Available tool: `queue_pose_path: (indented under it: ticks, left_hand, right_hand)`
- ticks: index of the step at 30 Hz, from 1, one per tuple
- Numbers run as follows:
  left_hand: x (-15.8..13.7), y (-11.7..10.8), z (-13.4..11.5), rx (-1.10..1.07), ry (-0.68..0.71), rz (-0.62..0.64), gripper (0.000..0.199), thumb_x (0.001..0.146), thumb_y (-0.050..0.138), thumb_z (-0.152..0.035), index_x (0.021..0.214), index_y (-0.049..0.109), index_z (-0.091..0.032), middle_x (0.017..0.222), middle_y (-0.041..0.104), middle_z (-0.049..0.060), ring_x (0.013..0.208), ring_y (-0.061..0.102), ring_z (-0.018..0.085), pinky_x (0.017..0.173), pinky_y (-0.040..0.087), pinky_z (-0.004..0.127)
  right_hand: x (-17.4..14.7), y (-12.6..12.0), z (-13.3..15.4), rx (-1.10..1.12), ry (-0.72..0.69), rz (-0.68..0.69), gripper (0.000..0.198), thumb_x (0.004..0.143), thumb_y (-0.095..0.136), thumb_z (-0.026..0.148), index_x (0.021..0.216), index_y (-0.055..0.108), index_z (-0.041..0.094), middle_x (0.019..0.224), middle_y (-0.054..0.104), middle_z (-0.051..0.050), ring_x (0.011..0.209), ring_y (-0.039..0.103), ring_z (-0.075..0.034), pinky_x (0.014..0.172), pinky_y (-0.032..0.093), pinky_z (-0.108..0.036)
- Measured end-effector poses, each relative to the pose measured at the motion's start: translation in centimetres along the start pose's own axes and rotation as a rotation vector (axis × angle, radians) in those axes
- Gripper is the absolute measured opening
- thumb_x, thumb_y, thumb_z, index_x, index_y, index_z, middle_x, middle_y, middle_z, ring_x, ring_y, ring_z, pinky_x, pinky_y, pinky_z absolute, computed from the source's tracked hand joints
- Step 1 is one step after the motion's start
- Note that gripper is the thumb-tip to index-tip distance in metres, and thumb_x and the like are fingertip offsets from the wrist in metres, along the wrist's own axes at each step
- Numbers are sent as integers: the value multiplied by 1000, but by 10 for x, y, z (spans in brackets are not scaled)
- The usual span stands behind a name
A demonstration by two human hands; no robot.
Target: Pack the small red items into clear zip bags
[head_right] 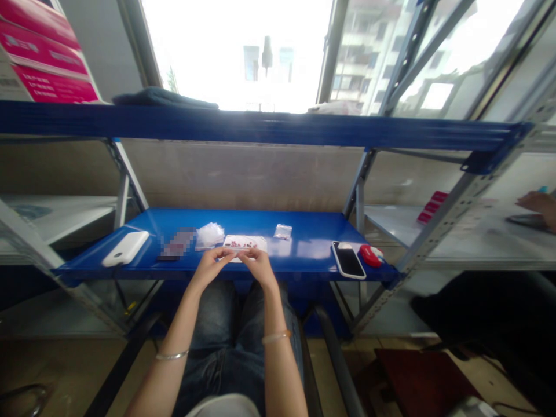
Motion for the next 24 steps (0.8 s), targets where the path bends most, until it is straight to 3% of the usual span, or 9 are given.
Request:
queue_pose_path:
  ticks: [14, 24]
  left_hand:
    - [2, -8, 13, -89, -71, -45, 21, 67, 70, -36, 74, 70, -17, 75, 71, 5, 72, 64, 19, 70, 47, 29]
    - [-1, -4, -2, -58, -34, -15, 18, 68, 70, -35, 71, 72, -17, 74, 72, 5, 72, 63, 20, 71, 47, 30]
  right_hand:
    - [1, -1, 4, 14, -32, -35, 25, 69, 68, 41, 76, 73, 17, 81, 72, -6, 80, 63, -20, 77, 45, -31]
    - [0, 1, 7, 17, -42, -6, 22, 68, 70, 39, 75, 73, 18, 80, 71, -6, 79, 63, -21, 74, 47, -33]
Point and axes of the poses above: each hand's wrist, its own x-axis towards the middle knuckle, its own y-axis out of the palm, z = x × y, the point moved 9 cm from there along x, towards the middle knuckle
